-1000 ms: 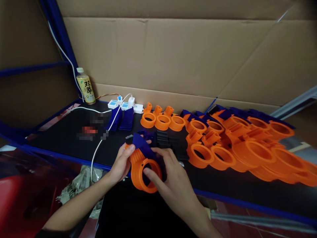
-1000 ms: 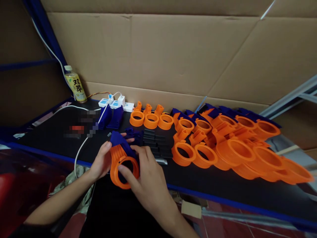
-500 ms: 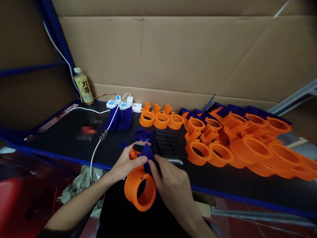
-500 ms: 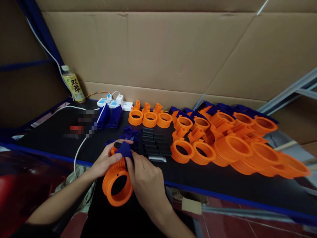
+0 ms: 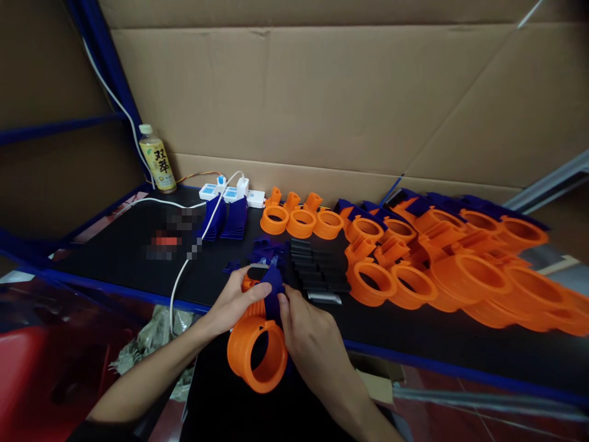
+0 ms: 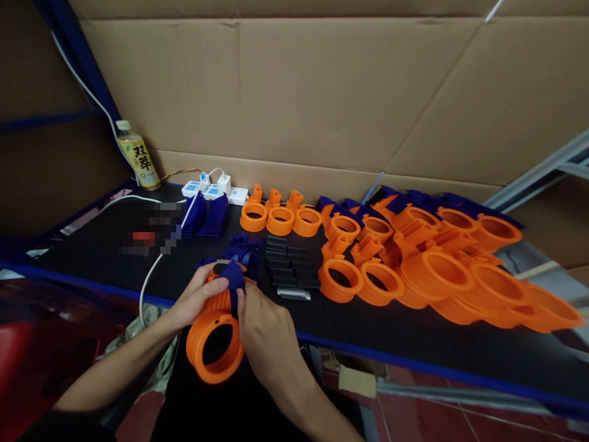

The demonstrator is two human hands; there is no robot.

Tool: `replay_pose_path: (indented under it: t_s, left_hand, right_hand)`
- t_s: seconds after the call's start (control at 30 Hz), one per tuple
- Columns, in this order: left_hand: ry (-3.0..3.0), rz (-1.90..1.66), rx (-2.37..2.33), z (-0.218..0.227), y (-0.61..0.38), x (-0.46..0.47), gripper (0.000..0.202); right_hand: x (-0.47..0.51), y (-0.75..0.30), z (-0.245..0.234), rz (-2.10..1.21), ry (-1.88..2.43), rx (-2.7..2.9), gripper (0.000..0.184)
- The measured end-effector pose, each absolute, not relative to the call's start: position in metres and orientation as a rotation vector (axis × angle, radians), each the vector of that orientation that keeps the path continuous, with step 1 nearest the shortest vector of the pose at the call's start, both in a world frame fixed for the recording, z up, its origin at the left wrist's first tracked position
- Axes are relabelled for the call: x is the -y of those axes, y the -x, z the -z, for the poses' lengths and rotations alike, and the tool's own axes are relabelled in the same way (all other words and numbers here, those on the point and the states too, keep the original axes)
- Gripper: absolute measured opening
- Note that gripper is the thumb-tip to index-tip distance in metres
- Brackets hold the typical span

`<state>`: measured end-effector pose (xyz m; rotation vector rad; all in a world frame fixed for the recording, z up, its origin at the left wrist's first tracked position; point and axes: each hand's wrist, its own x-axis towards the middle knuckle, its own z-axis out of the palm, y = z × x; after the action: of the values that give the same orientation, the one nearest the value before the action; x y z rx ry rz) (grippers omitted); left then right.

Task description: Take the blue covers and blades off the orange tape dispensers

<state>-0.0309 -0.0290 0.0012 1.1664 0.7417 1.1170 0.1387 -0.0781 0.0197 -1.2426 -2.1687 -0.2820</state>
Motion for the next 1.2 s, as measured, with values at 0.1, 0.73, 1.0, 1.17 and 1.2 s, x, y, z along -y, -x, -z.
replay_pose_path:
  t_s: [0.1, 0.73, 1.0, 1.17, 1.2]
  left_hand:
    - [-1.146, -1.102, -0.721, -0.002, 0.031, 0.030, 0.034]
    - [-0.643, -1.222, -0.446, -0.007, 0.034, 0.026, 0.050]
    - [-0.662, -1.216, -0.500, -0.002, 0.036, 0.022, 0.055]
    - [-0.625, -1.241, -0.515, -0.008, 0.034, 0.024, 0.054]
    - [-0.634, -1.225, -0.517, -0.007, 0.033, 0.024, 0.054]
  right_hand:
    - [0.080, -0.138, -0.016, 0.298, 1.237, 2.149, 0.026]
    - [0.039, -0.166, -0.065, -0.382, 1.398, 1.770, 0.030]
    - [-0.025, -0.144, -0.125, -0.313, 1.309, 2.095, 0.022]
    - [-0.085, -0.114, -0.137, -0.475, 1.456, 2.087, 0.026]
    - [-0.100, -0.109, -0.135, -0.534, 1.495, 2.099, 0.025]
